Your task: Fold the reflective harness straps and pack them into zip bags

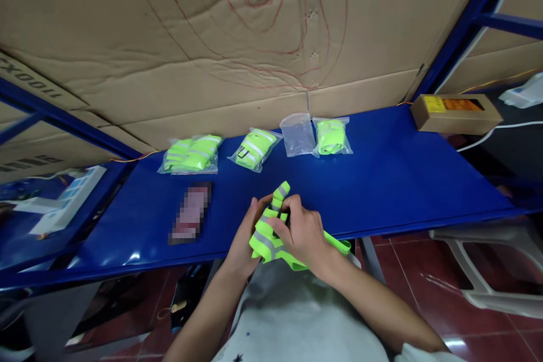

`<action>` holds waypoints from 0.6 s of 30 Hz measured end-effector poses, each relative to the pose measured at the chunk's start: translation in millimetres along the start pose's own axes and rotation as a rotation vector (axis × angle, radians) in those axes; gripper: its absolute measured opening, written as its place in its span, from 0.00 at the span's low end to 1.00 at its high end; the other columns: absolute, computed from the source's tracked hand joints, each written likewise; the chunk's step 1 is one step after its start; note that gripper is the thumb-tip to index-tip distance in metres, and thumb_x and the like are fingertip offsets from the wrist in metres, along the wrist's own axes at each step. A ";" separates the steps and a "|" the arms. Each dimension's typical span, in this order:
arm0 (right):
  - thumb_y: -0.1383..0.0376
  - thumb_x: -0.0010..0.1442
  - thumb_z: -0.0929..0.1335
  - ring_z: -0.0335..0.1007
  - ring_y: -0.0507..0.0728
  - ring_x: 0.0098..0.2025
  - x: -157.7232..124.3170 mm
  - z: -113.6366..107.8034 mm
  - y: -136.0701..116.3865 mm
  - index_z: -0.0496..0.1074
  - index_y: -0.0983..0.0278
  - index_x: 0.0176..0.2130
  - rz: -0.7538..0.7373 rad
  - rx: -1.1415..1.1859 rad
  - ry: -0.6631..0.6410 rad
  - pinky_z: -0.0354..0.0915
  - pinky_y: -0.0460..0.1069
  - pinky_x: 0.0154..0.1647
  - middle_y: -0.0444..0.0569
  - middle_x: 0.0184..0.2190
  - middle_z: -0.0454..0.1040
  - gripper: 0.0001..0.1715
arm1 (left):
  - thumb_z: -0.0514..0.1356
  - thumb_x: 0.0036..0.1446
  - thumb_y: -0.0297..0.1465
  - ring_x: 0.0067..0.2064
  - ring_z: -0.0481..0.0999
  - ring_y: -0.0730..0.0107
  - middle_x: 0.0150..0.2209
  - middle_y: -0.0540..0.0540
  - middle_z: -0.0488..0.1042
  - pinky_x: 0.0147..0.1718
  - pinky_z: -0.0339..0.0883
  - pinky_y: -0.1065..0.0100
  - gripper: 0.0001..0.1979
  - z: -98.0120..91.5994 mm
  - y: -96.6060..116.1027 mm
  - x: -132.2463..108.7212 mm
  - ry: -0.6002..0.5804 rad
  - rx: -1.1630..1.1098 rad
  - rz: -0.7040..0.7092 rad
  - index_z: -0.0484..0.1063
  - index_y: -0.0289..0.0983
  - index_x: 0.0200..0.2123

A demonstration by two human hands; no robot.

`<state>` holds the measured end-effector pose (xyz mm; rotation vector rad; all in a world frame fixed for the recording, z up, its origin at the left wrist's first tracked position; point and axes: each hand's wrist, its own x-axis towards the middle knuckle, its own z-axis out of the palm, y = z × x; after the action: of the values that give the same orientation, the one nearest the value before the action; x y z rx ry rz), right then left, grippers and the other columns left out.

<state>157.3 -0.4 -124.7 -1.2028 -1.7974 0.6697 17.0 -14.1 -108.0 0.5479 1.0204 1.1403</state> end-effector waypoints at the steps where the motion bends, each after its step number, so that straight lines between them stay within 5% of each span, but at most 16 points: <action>1: 0.33 0.67 0.55 0.62 0.53 0.20 -3.7 2.1 1.1 0.59 0.61 0.41 0.035 -0.002 0.001 0.50 0.47 0.25 0.42 0.23 0.67 0.35 | 0.65 0.60 0.52 0.40 0.78 0.68 0.42 0.46 0.78 0.39 0.71 0.72 0.27 -1.3 -0.2 -0.6 0.002 0.011 0.006 0.73 0.39 0.53; 5: 0.32 0.61 0.64 0.71 0.56 0.30 -27.7 -2.3 -0.8 0.58 0.61 0.48 0.197 0.225 -0.097 0.60 0.48 0.29 0.48 0.35 0.74 0.39 | 0.73 0.54 0.44 0.33 0.76 0.73 0.37 0.50 0.78 0.33 0.69 0.74 0.25 -0.1 0.2 -8.4 -0.002 0.072 0.039 0.70 0.40 0.49; 9: 0.44 0.46 0.80 0.74 0.61 0.51 -54.5 -16.9 -12.2 0.57 0.60 0.55 0.446 0.470 -0.306 0.70 0.51 0.45 0.55 0.52 0.73 0.50 | 0.75 0.51 0.41 0.29 0.74 0.75 0.37 0.51 0.78 0.28 0.69 0.75 0.28 6.9 2.0 -16.9 -0.007 0.146 0.069 0.67 0.42 0.50; 13: 0.57 0.44 0.83 0.75 0.61 0.50 -68.2 -24.2 -19.3 0.65 0.60 0.55 0.683 0.590 -0.450 0.71 0.53 0.49 0.50 0.49 0.77 0.45 | 0.76 0.50 0.40 0.30 0.75 0.75 0.37 0.51 0.77 0.28 0.69 0.76 0.29 12.0 -0.4 -18.8 0.014 0.183 0.090 0.67 0.42 0.51; 18: 0.60 0.48 0.81 0.77 0.59 0.49 -64.7 -47.3 -14.7 0.71 0.61 0.55 0.730 0.789 -0.651 0.73 0.52 0.48 0.48 0.50 0.79 0.38 | 0.77 0.48 0.38 0.27 0.74 0.77 0.38 0.51 0.77 0.24 0.68 0.77 0.30 0.2 -2.3 -18.5 0.011 0.184 -0.001 0.68 0.43 0.50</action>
<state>203.0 -66.7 -112.4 -1.1012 -1.2439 2.1492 17.1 -32.0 -102.8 0.6871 1.1423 1.0551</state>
